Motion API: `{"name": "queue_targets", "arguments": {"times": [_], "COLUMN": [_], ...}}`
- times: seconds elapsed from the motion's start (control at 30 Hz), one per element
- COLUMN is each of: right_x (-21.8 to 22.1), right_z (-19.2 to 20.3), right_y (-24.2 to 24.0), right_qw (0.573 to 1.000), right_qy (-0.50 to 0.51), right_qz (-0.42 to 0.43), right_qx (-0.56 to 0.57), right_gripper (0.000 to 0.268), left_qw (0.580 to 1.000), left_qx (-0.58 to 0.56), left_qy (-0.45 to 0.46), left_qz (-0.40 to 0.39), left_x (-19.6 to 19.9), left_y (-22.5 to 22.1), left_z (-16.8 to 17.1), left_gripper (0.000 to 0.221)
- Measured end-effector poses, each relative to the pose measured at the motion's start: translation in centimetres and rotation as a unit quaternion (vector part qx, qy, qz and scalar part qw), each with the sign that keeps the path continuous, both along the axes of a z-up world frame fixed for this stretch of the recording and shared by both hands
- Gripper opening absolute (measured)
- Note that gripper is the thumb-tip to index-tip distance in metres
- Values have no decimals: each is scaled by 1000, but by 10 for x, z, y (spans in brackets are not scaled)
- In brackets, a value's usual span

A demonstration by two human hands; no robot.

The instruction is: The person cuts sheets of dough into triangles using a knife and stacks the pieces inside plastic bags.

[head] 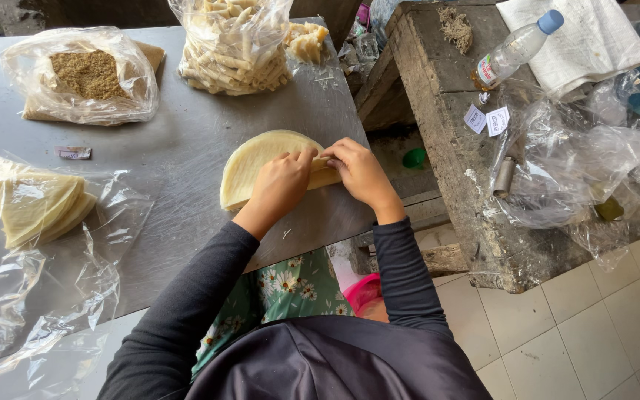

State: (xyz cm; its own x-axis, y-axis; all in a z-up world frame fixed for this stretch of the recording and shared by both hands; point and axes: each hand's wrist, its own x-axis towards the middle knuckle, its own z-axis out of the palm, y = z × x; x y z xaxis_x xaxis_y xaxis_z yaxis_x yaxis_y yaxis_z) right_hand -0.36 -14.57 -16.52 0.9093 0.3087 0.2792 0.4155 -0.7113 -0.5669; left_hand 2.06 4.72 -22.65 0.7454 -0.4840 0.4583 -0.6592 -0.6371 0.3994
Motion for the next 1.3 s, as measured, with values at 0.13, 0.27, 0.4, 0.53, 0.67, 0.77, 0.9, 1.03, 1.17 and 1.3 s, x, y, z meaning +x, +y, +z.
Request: {"name": "queue_targets", "arguments": {"times": [0.13,0.27,0.4,0.53,0.67,0.77,0.9,1.03,1.17,1.3], "right_x": [-1,-2,-4,-10,-16,-18,-21,-25,-28,-28], "right_z": [5,1,-5,-12,-18,-20,-19,-17,-17,-19], "right_y": [4,8,8,5,4,5,7,7,6,5], "right_qw": [995,985,979,977,978,983,986,985,987,989], "right_qy": [-80,-144,-183,-200,-200,-179,-160,-166,-157,-144], "right_qz": [43,2,-1,-14,-28,-37,-43,-38,-45,-41], "right_qx": [-51,-100,-85,-69,-52,-35,-20,-13,-15,-14], "right_gripper": [33,22,19,18,21,25,28,30,31,32], "left_qw": [999,996,995,995,993,994,996,996,997,996], "left_qx": [-51,-77,-74,-77,-86,-85,-78,-75,-64,-69], "left_qy": [-5,36,53,49,31,26,4,-21,-32,-40], "left_qz": [2,-26,-50,-51,-68,-63,-53,-41,-43,-42], "left_x": [0,-6,-13,-13,-12,-12,-15,-21,-23,-24], "left_y": [3,8,13,14,15,15,12,9,8,8], "left_z": [4,13,18,14,8,5,2,-1,-3,-2], "left_gripper": [34,37,49,46,46,45,39,35,35,35]}}
